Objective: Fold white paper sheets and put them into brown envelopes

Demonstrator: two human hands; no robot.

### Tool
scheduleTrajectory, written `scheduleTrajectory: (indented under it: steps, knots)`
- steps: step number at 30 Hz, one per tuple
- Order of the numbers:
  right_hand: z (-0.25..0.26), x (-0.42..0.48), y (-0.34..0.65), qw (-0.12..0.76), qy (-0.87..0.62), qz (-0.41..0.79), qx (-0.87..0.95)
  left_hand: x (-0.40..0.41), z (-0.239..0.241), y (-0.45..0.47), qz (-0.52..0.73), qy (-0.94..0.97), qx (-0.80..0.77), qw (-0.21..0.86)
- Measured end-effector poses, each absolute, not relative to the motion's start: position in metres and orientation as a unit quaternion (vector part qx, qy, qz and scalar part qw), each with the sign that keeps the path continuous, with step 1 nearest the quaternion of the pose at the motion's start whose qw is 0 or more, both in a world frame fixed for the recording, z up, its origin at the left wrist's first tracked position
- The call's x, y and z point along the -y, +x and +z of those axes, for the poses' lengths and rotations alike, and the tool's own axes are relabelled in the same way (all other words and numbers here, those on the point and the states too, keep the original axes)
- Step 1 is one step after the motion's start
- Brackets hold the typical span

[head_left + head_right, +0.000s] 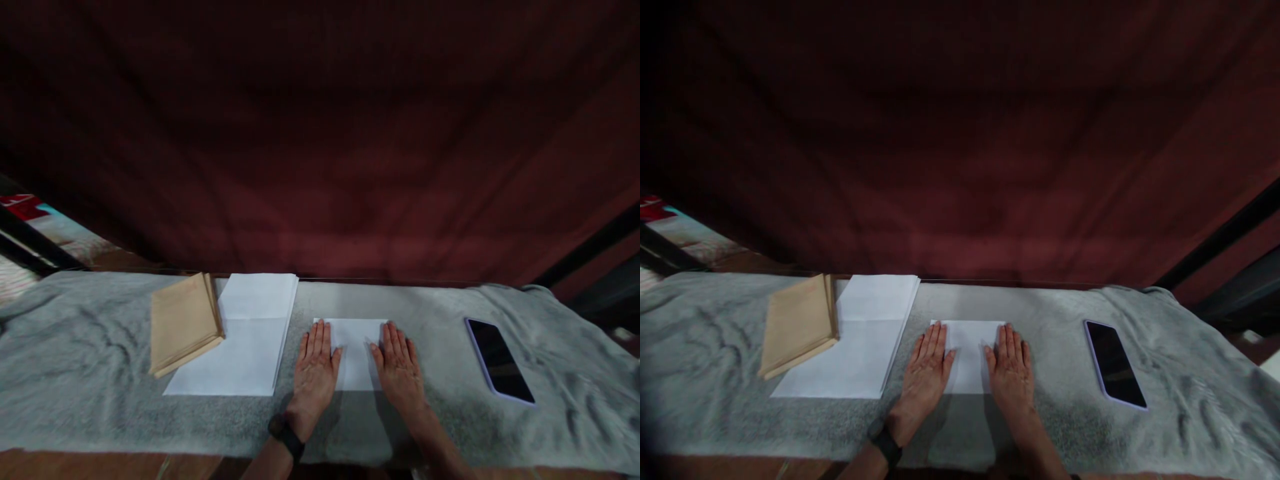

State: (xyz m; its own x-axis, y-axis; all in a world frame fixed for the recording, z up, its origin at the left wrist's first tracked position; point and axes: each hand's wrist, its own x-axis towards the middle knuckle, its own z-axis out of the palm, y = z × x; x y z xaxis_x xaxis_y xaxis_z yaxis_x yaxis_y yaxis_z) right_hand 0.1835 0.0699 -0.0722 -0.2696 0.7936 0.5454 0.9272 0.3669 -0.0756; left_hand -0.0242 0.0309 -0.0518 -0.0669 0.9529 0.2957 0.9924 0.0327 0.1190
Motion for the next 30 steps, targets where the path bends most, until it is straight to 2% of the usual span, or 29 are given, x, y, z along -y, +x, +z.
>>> scheduleTrajectory:
  steps: [7, 15, 30]
  knots:
    - [-0.063, -0.068, 0.199, 0.274, -0.56, -0.113, 0.774, -0.023, -0.043, -0.022, -0.154, -0.668, 0.725, 0.07]
    - [-0.048, -0.037, 0.16, 0.215, -0.448, 0.021, 0.868, -0.001, -0.03, 0.013, -0.157, -0.76, 0.63, 0.021]
    - [-0.058, -0.037, 0.201, 0.211, -0.499, -0.056, 0.839, 0.015, -0.033, -0.016, -0.166, -0.712, 0.682, 0.02]
